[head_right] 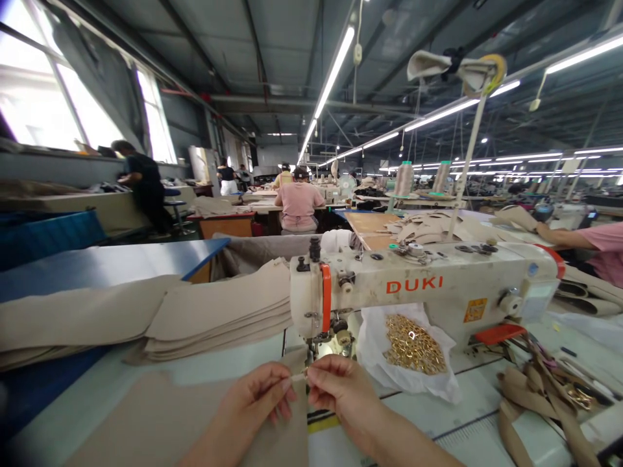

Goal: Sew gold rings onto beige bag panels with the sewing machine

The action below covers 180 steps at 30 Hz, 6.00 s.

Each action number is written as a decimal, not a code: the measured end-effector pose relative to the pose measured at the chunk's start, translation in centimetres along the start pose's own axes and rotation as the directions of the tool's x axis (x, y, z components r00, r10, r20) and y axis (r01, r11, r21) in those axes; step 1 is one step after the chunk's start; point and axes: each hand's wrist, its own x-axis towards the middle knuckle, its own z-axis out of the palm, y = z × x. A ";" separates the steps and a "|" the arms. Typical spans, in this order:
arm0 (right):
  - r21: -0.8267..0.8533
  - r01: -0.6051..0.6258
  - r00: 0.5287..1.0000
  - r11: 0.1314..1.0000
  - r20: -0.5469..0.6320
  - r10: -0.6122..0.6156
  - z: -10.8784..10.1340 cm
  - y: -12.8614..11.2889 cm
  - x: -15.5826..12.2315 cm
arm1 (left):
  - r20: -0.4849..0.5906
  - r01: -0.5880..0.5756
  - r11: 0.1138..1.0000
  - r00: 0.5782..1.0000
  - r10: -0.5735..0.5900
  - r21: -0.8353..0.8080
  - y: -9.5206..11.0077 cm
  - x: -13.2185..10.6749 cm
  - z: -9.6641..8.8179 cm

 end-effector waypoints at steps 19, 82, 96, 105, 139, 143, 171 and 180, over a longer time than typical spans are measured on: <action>0.026 -0.190 0.975 0.981 0.120 0.186 -1.6 1.3 0.7 | 0.119 0.059 0.978 0.992 -0.035 -0.202 -0.8 0.0 0.2; -0.624 0.317 0.938 0.714 0.096 -0.332 0.3 1.3 -0.7 | 0.019 0.176 0.950 0.984 -0.178 -0.260 0.0 0.3 0.2; -0.540 0.384 0.923 0.748 0.205 -0.326 -0.3 1.2 -1.1 | -0.095 -0.224 0.911 0.958 0.272 0.347 0.9 -1.8 0.7; -0.483 0.295 0.955 0.825 0.171 -0.242 -0.5 1.1 -1.1 | -0.039 -0.302 0.850 0.935 0.353 0.432 0.6 -2.0 0.4; -0.518 0.184 0.981 0.835 0.049 -0.186 -0.7 0.7 -0.9 | -0.067 -0.208 0.729 0.942 0.329 0.652 -0.2 -0.4 -1.6; -0.511 0.055 0.997 0.858 -0.013 -0.072 -0.9 -0.2 -0.8 | 0.039 -0.307 0.530 0.889 0.457 0.790 -1.9 -0.6 -1.0; -0.775 -0.072 0.985 0.628 0.043 0.166 1.2 -1.7 2.4 | 0.219 -0.425 0.355 0.842 0.494 0.832 0.4 -0.4 1.4; -0.902 0.239 0.970 0.361 0.204 -0.133 -0.4 -3.0 0.1 | 0.268 -0.422 0.344 0.870 0.414 0.839 0.8 0.2 1.2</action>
